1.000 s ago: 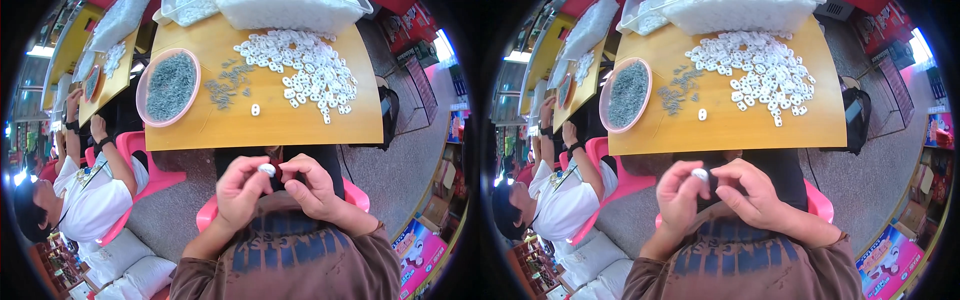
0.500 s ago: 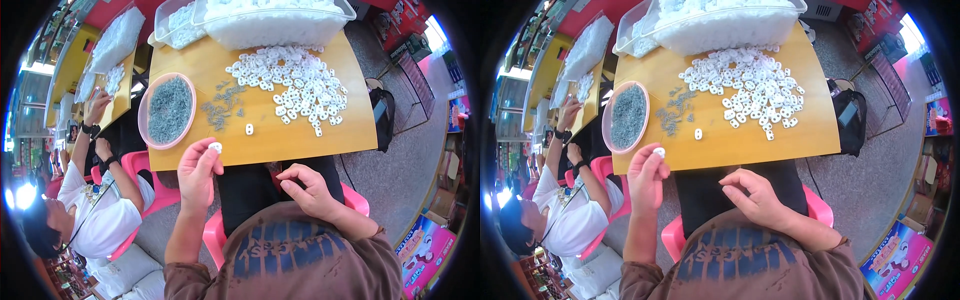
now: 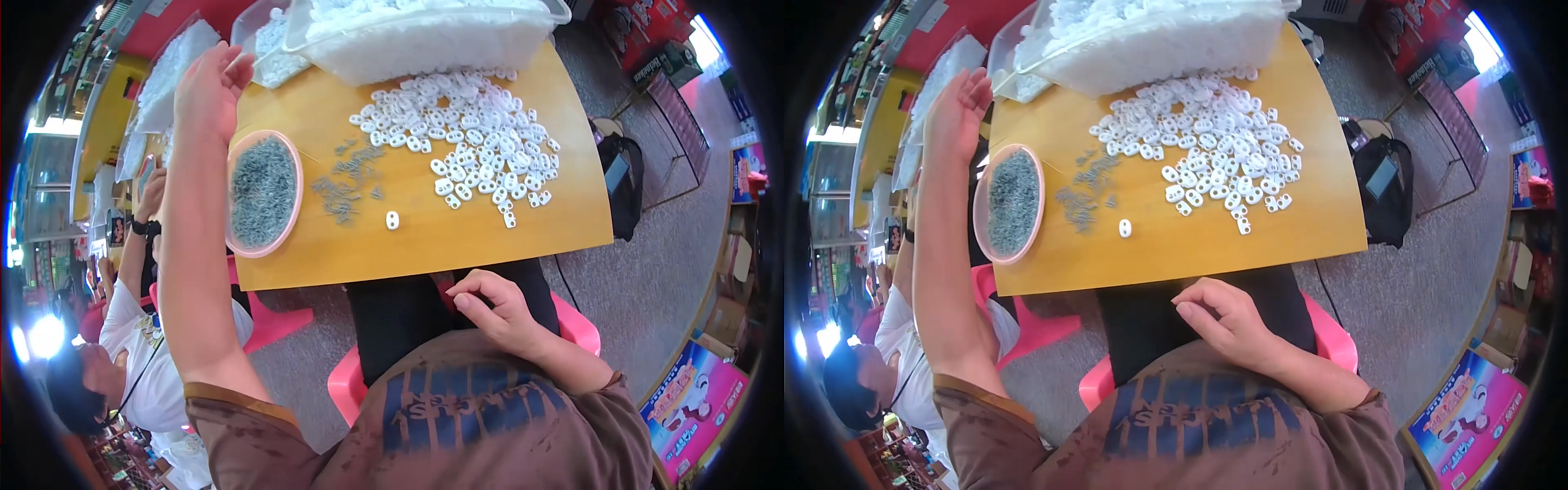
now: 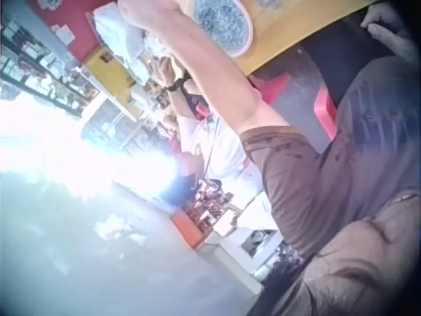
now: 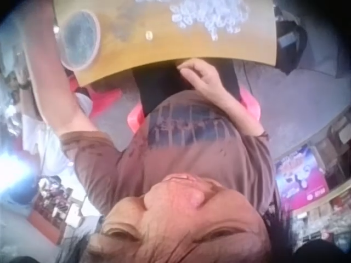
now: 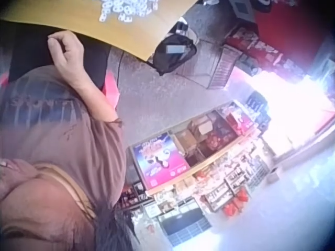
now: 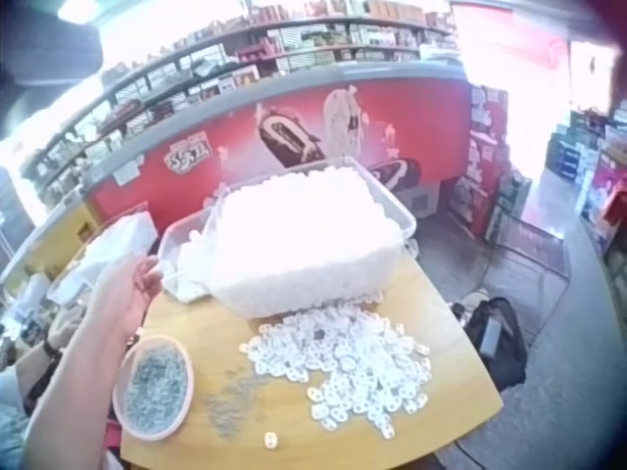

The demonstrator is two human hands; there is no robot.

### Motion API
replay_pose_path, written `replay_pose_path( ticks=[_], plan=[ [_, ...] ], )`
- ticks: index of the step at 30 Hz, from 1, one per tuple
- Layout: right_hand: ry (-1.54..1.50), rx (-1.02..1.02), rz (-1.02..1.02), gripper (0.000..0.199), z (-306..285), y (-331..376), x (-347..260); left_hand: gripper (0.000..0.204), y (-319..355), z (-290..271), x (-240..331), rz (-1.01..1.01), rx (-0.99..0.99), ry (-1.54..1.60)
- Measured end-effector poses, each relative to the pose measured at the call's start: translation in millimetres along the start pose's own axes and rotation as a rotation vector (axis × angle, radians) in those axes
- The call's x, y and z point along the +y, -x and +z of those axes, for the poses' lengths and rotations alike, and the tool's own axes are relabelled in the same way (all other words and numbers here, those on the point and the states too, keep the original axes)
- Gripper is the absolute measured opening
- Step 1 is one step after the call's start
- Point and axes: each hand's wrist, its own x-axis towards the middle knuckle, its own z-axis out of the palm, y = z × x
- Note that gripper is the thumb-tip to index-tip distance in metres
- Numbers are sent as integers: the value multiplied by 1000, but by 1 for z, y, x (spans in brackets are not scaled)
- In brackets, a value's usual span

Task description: Assembling small plastic components with metal springs.

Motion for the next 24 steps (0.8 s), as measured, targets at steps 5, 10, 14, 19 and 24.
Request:
replay_pose_path(
  ticks=[5,10,14,19,24],
  plan=[
    [-50,-14,76,14,-11,-6,6,27,126,16,-48,29,-198,-322],
    [-29,-62,66,17,-5,-9,12,19,203,-2,-88,378,-351,-916],
    [-21,-59,84,17,-3,-8,16,21,214,13,-98,340,-346,-947],
    [-3,-72,108,17,-6,-9,14,22,213,21,-111,422,-390,-1095],
    [-11,-64,108,16,-9,-10,13,23,213,32,-116,489,-450,-1061]
  ],
)
